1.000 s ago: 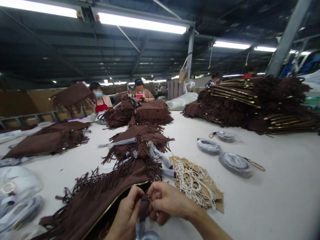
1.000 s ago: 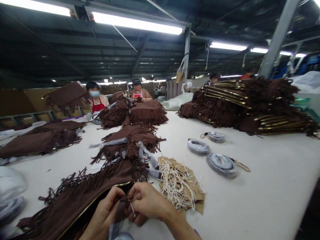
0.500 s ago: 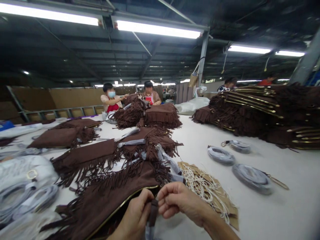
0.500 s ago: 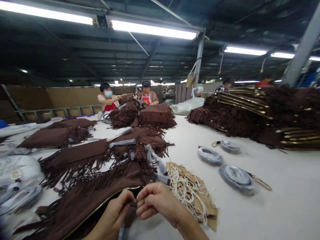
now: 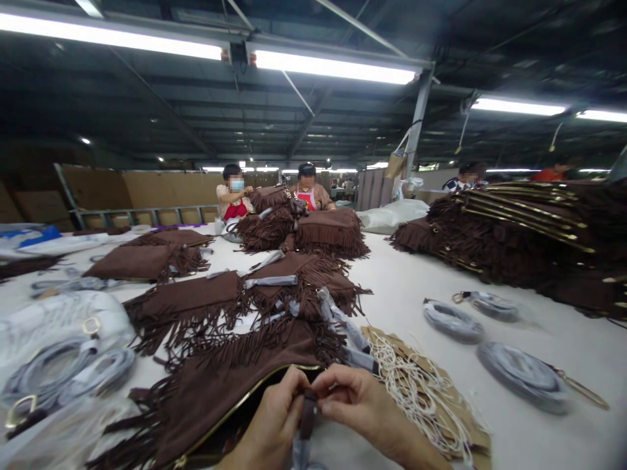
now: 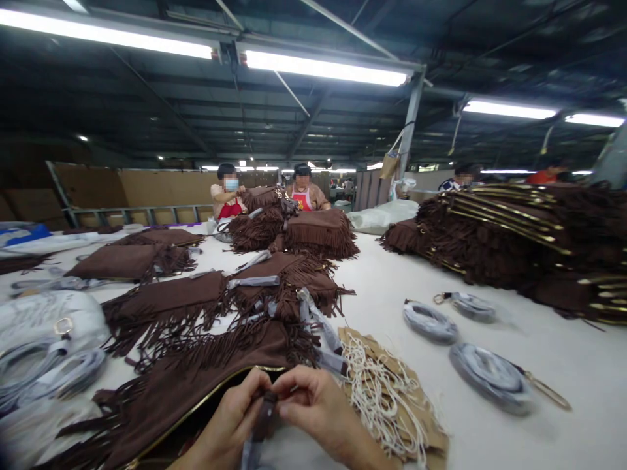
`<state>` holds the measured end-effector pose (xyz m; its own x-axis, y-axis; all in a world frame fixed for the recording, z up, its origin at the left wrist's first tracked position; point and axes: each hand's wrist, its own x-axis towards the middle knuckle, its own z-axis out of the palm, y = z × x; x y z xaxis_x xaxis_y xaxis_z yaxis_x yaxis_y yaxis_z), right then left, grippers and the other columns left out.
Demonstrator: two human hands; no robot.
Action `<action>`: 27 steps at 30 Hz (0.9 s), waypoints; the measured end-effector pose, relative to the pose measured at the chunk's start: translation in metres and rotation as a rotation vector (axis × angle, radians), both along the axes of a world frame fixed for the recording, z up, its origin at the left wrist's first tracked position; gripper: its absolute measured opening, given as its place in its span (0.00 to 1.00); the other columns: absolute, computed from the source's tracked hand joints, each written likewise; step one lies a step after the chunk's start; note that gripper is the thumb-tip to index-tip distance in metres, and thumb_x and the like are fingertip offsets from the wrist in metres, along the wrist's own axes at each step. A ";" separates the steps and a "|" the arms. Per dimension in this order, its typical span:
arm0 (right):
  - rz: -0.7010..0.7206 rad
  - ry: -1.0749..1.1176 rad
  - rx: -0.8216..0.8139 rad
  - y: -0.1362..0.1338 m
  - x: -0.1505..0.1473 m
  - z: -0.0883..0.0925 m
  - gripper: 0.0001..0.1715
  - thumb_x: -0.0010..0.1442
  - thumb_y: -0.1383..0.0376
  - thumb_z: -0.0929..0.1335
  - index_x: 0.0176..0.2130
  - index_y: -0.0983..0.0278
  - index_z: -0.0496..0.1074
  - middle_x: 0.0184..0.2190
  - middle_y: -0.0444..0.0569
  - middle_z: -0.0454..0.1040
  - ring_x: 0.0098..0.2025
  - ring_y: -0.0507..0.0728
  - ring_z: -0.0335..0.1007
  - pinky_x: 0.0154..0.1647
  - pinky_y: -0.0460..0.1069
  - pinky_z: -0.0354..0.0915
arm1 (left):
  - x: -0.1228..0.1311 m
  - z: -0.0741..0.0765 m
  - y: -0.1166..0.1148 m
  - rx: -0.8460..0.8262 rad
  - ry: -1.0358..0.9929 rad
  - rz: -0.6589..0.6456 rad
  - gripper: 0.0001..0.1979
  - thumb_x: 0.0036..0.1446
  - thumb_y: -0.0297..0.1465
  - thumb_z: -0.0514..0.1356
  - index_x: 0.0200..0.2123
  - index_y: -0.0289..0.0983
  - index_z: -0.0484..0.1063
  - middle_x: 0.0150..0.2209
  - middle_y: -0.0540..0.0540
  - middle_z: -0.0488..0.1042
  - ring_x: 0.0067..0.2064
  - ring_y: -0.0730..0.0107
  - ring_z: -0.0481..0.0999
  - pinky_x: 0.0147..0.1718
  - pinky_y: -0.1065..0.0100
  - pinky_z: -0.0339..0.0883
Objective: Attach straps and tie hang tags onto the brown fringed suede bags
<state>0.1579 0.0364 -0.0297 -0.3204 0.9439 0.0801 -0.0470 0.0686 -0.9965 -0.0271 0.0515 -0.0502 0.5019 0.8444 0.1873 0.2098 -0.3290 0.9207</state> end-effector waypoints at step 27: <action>-0.179 -0.169 0.473 -0.001 -0.014 0.005 0.12 0.62 0.62 0.69 0.28 0.63 0.73 0.31 0.45 0.74 0.35 0.53 0.68 0.38 0.46 0.63 | -0.005 0.048 0.004 -0.257 -0.330 0.131 0.24 0.51 0.42 0.64 0.47 0.33 0.72 0.26 0.45 0.78 0.11 0.85 0.54 0.10 0.78 0.42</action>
